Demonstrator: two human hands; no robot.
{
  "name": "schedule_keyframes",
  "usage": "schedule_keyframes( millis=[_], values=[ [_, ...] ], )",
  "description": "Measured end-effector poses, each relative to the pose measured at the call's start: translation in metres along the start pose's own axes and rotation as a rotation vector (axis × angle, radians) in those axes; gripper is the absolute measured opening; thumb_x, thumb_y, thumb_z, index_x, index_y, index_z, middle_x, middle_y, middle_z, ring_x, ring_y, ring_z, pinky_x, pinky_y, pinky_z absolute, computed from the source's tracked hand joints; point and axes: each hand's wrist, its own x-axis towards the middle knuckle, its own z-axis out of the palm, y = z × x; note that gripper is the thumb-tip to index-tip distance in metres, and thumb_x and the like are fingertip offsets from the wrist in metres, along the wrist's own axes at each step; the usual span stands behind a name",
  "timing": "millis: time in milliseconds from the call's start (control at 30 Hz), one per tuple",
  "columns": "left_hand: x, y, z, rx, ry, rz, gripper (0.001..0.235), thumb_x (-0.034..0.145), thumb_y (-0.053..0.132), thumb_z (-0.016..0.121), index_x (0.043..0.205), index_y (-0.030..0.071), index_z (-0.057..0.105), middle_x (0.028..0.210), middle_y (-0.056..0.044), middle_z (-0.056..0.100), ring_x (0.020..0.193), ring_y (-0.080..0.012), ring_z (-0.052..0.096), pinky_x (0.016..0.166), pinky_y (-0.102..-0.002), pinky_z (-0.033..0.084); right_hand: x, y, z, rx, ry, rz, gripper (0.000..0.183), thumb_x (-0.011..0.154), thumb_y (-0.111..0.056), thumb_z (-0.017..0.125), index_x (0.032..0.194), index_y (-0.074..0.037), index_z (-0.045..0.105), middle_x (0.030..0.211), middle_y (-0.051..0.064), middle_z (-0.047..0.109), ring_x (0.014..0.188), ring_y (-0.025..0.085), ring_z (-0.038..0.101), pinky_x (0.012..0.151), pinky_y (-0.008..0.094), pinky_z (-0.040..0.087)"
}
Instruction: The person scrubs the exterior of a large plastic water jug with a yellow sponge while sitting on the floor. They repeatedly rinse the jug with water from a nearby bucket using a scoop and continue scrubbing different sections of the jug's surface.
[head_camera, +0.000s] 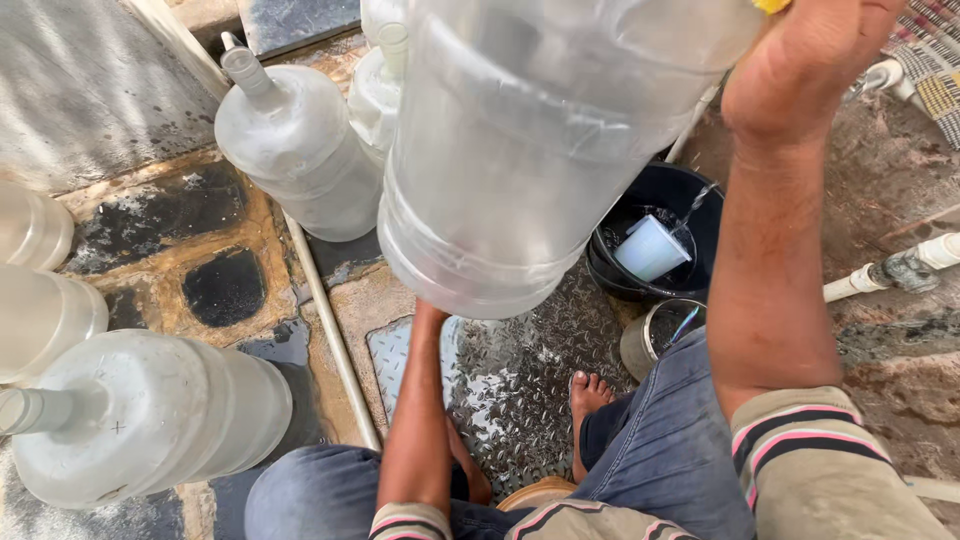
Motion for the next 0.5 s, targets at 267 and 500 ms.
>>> schedule_keyframes(
  millis=[267, 500],
  values=[
    [0.049, 0.006, 0.081, -0.423, 0.015, -0.026, 0.06, 0.086, 0.012, 0.072, 0.141, 0.007, 0.049, 0.14, -0.017, 0.059, 0.121, -0.0239, 0.062, 0.097, -0.039, 0.058, -0.213, 0.076, 0.036, -0.099, 0.658, 0.958, 0.043, 0.107, -0.052, 0.051, 0.11, -0.009, 0.058, 0.089, 0.012, 0.055, 0.07, 0.019, 0.055, 0.056, 0.03, 0.048],
    [0.051, 0.013, 0.08, -0.535, 0.047, 0.002, 0.059, 0.088, 0.017, 0.067, 0.142, 0.007, 0.048, 0.141, -0.017, 0.058, 0.123, -0.0245, 0.061, 0.099, -0.04, 0.056, -0.41, 0.142, 0.139, 0.681, 0.441, 1.789, 0.046, 0.099, -0.039, 0.063, 0.13, -0.005, 0.059, 0.121, 0.012, 0.064, 0.104, 0.024, 0.063, 0.087, 0.04, 0.058]
  ],
)
